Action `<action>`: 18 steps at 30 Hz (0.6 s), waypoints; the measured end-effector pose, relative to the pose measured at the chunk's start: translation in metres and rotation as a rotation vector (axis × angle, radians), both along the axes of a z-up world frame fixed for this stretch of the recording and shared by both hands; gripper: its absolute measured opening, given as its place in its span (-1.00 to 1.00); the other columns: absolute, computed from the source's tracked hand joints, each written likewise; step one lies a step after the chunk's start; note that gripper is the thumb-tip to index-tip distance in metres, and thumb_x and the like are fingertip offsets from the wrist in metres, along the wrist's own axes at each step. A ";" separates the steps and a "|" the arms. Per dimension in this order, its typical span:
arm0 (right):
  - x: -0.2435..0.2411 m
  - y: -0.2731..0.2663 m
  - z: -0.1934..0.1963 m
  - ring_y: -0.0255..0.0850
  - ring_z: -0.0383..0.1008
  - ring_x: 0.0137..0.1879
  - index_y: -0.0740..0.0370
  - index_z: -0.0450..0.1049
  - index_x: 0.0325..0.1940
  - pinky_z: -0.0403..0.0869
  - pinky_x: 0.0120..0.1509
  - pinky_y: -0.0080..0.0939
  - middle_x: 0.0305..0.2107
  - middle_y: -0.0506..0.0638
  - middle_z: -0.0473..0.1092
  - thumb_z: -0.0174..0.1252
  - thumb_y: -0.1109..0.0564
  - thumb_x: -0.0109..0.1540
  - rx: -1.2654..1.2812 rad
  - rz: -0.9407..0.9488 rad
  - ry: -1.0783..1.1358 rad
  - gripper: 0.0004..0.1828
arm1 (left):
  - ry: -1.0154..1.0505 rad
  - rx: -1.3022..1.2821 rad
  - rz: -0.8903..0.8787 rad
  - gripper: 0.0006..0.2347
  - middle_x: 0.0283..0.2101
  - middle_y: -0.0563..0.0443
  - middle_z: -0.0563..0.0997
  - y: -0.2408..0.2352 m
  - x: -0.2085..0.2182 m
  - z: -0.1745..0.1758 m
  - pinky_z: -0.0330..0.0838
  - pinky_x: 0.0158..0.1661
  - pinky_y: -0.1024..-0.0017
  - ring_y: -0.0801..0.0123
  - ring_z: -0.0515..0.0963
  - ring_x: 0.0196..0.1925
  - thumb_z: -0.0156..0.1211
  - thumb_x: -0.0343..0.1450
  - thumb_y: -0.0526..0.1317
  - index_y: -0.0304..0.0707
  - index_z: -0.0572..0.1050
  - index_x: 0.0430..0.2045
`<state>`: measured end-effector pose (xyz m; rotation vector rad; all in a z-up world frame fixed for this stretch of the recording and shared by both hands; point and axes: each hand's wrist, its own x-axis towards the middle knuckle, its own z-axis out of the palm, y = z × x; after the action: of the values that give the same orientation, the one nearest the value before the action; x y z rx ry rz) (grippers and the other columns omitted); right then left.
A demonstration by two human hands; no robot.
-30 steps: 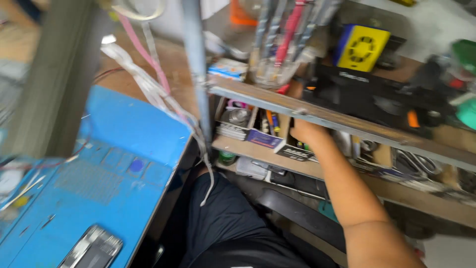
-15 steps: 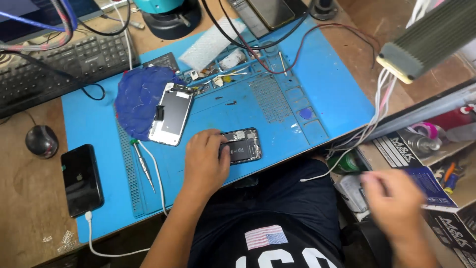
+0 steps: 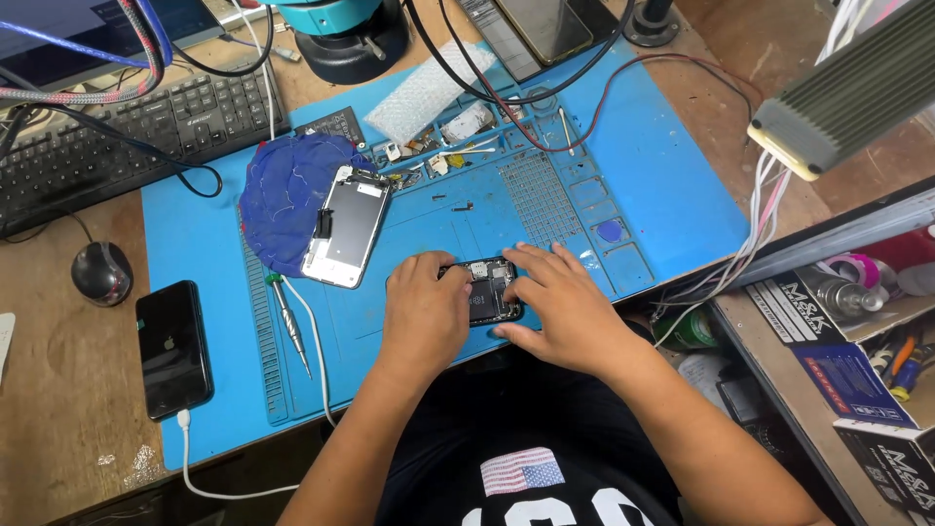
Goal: The person uses a screwdriver to remove screws from a disassembled smartphone on a blue work mat. They then reassemble the phone, connect a charging cable, and test the device by pressing buttons and checking the screen.
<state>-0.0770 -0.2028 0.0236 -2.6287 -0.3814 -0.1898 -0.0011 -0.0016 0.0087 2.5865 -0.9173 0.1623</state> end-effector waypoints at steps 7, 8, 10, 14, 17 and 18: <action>-0.001 0.003 0.001 0.09 0.26 0.48 0.11 0.53 -0.18 0.06 0.55 0.36 0.23 0.13 0.40 0.36 -0.10 0.15 0.018 -0.031 0.005 -0.69 | -0.017 0.211 -0.027 -0.83 -0.03 -0.29 0.57 -0.012 0.004 0.002 0.41 0.13 -0.09 -0.08 0.54 0.14 0.13 0.42 -0.35 -0.22 0.68 -0.24; -0.001 0.003 0.001 0.09 0.26 0.48 0.11 0.53 -0.18 0.06 0.55 0.36 0.23 0.13 0.40 0.36 -0.10 0.15 0.017 -0.030 0.006 -0.69 | -0.016 0.210 -0.027 -0.83 -0.03 -0.29 0.57 -0.012 0.006 0.009 0.41 0.13 -0.09 -0.08 0.54 0.14 0.13 0.42 -0.35 -0.22 0.68 -0.24; 0.000 0.003 0.001 0.07 0.24 0.49 0.09 0.54 -0.18 0.03 0.58 0.33 0.24 0.12 0.39 0.35 -0.11 0.16 0.012 -0.035 0.037 -0.70 | 0.057 0.164 -0.063 -0.85 -0.15 -0.30 0.56 -0.012 0.010 0.024 0.50 -0.02 0.01 -0.06 0.56 0.00 0.14 0.40 -0.36 -0.31 0.68 -0.32; -0.001 0.004 0.003 0.07 0.24 0.49 0.09 0.54 -0.18 0.04 0.57 0.33 0.24 0.12 0.39 0.35 -0.10 0.17 0.021 -0.037 0.035 -0.70 | 0.156 0.157 -0.069 -0.91 -0.21 -0.21 0.53 -0.011 0.024 0.024 0.50 -0.10 0.01 -0.02 0.53 -0.07 0.21 0.38 -0.33 -0.26 0.67 -0.41; -0.001 0.004 0.003 0.07 0.24 0.50 0.08 0.54 -0.18 0.03 0.57 0.32 0.25 0.11 0.39 0.35 -0.10 0.17 0.027 -0.042 0.036 -0.70 | 0.233 0.193 -0.078 -0.93 -0.19 -0.21 0.50 -0.012 0.031 0.024 0.46 -0.14 0.06 -0.01 0.51 -0.07 0.21 0.38 -0.29 -0.21 0.64 -0.46; -0.002 0.004 0.004 0.07 0.24 0.50 0.09 0.54 -0.18 0.03 0.57 0.33 0.25 0.11 0.39 0.35 -0.10 0.16 0.027 -0.044 0.042 -0.70 | 0.254 0.215 -0.077 -0.93 -0.18 -0.20 0.50 -0.012 0.032 0.023 0.44 -0.13 0.09 0.00 0.50 -0.05 0.21 0.39 -0.27 -0.17 0.62 -0.46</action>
<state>-0.0787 -0.1986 0.0274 -2.6121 -0.3046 -0.1522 0.0312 -0.0138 0.0319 2.6772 -0.9827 -0.2952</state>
